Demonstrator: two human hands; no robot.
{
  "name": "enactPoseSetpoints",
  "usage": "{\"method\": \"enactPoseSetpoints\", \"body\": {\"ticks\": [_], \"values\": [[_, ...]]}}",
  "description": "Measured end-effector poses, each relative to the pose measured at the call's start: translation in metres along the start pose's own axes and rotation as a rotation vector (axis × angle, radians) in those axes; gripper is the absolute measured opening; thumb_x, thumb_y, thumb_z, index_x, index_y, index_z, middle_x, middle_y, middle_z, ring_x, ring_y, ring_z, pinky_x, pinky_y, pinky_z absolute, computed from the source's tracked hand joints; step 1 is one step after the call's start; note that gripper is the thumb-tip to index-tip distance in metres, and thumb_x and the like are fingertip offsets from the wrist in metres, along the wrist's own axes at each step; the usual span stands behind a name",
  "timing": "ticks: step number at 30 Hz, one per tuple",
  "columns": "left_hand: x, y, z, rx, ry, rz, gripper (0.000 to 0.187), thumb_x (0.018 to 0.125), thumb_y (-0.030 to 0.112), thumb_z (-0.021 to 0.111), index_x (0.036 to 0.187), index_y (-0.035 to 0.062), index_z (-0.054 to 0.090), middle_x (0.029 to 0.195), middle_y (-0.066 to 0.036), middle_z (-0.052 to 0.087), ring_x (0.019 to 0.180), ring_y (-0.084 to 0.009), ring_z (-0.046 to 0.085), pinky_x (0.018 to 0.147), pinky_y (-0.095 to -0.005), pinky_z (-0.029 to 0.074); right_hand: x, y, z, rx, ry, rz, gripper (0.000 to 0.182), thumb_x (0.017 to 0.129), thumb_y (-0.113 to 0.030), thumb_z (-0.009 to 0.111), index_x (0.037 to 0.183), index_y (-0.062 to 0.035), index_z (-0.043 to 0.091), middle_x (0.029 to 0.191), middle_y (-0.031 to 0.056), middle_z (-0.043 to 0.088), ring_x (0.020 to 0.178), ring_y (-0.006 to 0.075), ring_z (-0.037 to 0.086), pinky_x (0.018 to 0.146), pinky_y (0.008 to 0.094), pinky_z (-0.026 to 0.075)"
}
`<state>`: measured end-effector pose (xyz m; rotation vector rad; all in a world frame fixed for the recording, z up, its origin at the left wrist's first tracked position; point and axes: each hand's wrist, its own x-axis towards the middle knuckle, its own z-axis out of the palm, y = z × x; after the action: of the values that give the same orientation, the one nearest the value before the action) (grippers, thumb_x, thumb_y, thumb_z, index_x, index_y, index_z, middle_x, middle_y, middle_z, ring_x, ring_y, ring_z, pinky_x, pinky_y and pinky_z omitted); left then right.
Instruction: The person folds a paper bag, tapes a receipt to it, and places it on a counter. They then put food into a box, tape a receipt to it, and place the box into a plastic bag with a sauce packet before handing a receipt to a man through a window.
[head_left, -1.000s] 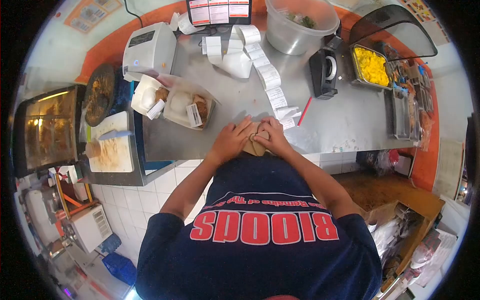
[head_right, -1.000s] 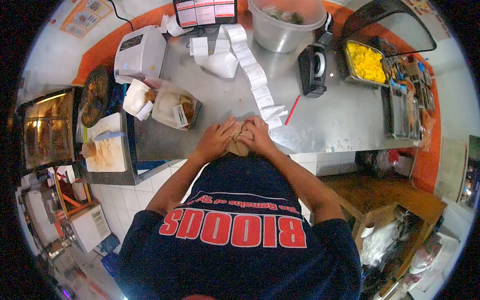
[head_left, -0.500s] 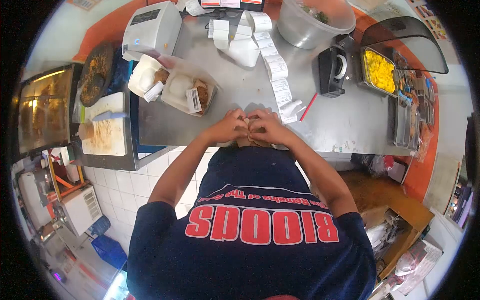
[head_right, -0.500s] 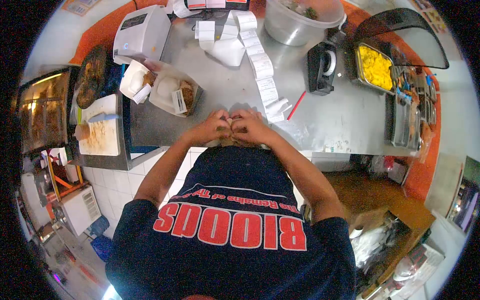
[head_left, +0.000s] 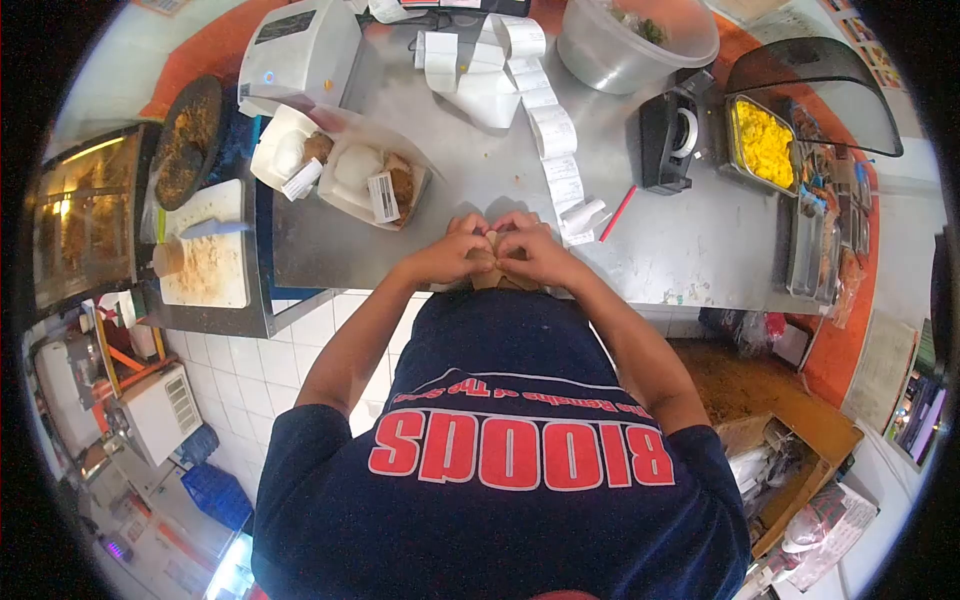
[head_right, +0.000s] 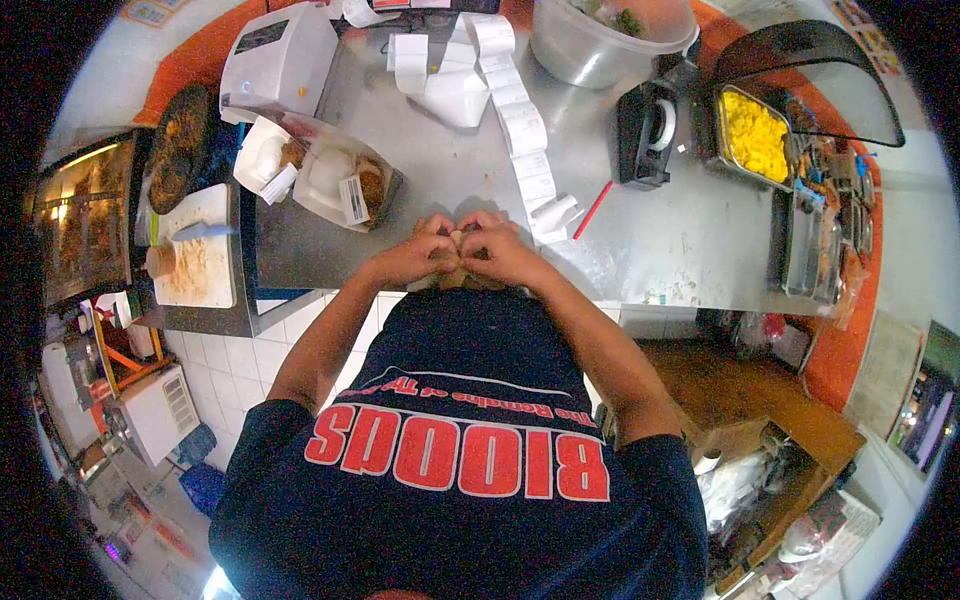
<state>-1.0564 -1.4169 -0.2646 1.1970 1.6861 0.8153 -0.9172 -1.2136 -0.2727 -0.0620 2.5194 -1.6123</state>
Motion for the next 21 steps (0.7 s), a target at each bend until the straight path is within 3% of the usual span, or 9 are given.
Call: {"method": "enactPoseSetpoints", "body": {"ticks": [6,9,12,13,15,16,17,18,21], "values": [[0.003,-0.005,0.003,0.005,0.023,0.054,0.024,0.091,0.030,0.069,0.099,0.0074,0.067,0.122,-0.012,0.042,0.122,-0.0332,0.036,0.111,-0.0453,0.028,0.003,-0.002,-0.004,-0.120,-0.053,0.037,0.015,0.080,-0.029,0.077,0.091,-0.0181,0.074,0.134,0.0077,0.053,0.128,0.0326,0.047,0.104,0.0516,0.032],[0.002,-0.002,0.001,-0.004,0.012,0.065,0.024,0.091,0.030,0.069,0.098,0.0072,0.067,0.121,-0.012,0.042,0.122,-0.0331,0.035,0.111,-0.0453,0.028,0.004,-0.003,-0.001,-0.104,-0.056,0.075,0.016,0.077,-0.023,0.080,0.090,-0.0168,0.075,0.133,0.0048,0.053,0.128,0.0277,0.045,0.106,0.0488,0.031],[0.003,-0.003,0.000,0.024,-0.030,0.031,0.022,0.090,0.028,0.070,0.102,0.0094,0.067,0.127,-0.012,0.043,0.124,-0.0340,0.037,0.112,-0.0461,0.027,0.000,0.000,0.006,-0.116,-0.023,0.127,0.013,0.077,-0.021,0.080,0.088,-0.0166,0.075,0.137,0.0046,0.052,0.129,0.0299,0.045,0.107,0.0471,0.032],[0.001,-0.004,0.003,0.023,-0.030,0.031,0.022,0.090,0.028,0.070,0.102,0.0094,0.067,0.127,-0.012,0.043,0.124,-0.0340,0.037,0.112,-0.0461,0.027,-0.003,0.003,0.007,-0.046,0.027,0.055,0.018,0.079,-0.019,0.079,0.096,-0.0161,0.073,0.139,0.0066,0.050,0.130,0.0317,0.045,0.109,0.0458,0.032],[-0.006,-0.007,0.015,-0.024,0.214,0.075,0.033,0.091,0.027,0.071,0.117,0.0105,0.061,0.133,-0.015,0.045,0.128,-0.0349,0.039,0.113,-0.0454,0.029,-0.011,0.007,0.014,0.024,0.080,-0.017,0.024,0.081,-0.017,0.078,0.104,-0.0156,0.071,0.141,0.0087,0.049,0.130,0.0334,0.044,0.110,0.0446,0.033],[-0.010,-0.006,0.024,-0.023,0.213,0.075,0.033,0.091,0.027,0.071,0.117,0.0105,0.061,0.133,-0.015,0.045,0.128,-0.0349,0.039,0.113,-0.0454,0.029,-0.019,0.007,0.020,0.122,0.202,-0.034,0.032,0.083,-0.015,0.075,0.114,-0.0141,0.065,0.144,0.0118,0.047,0.131,0.0335,0.044,0.112,0.0433,0.033],[-0.013,-0.005,0.036,-0.062,0.416,0.042,0.041,0.091,0.026,0.071,0.124,0.0095,0.055,0.136,-0.016,0.045,0.129,-0.0356,0.041,0.113,-0.0453,0.030,-0.023,0.009,0.025,0.221,0.323,-0.051,0.041,0.086,-0.013,0.073,0.124,-0.0126,0.058,0.146,0.0150,0.045,0.132,0.0335,0.044,0.113,0.0420,0.033],[-0.013,-0.008,0.046,-0.101,0.616,0.006,0.049,0.091,0.025,0.071,0.132,0.0085,0.049,0.138,-0.018,0.046,0.130,-0.0363,0.042,0.113,-0.0452,0.031,-0.022,0.016,0.030,0.225,0.326,-0.049,0.041,0.086,-0.013,0.073,0.124,-0.0126,0.058,0.146,0.0150,0.045,0.132,0.0335,0.044,0.113,0.0420,0.033],[0.000,-0.029,0.070,0.078,0.647,0.028,0.052,0.094,0.026,0.068,0.133,0.0034,0.044,0.130,-0.018,0.053,0.125,-0.0318,0.047,0.108,-0.0436,0.038,-0.015,0.024,0.047,0.245,0.333,-0.164,0.043,0.092,-0.013,0.068,0.129,-0.0092,0.046,0.143,0.0175,0.044,0.132,0.0295,0.043,0.113,0.0414,0.031]]}}
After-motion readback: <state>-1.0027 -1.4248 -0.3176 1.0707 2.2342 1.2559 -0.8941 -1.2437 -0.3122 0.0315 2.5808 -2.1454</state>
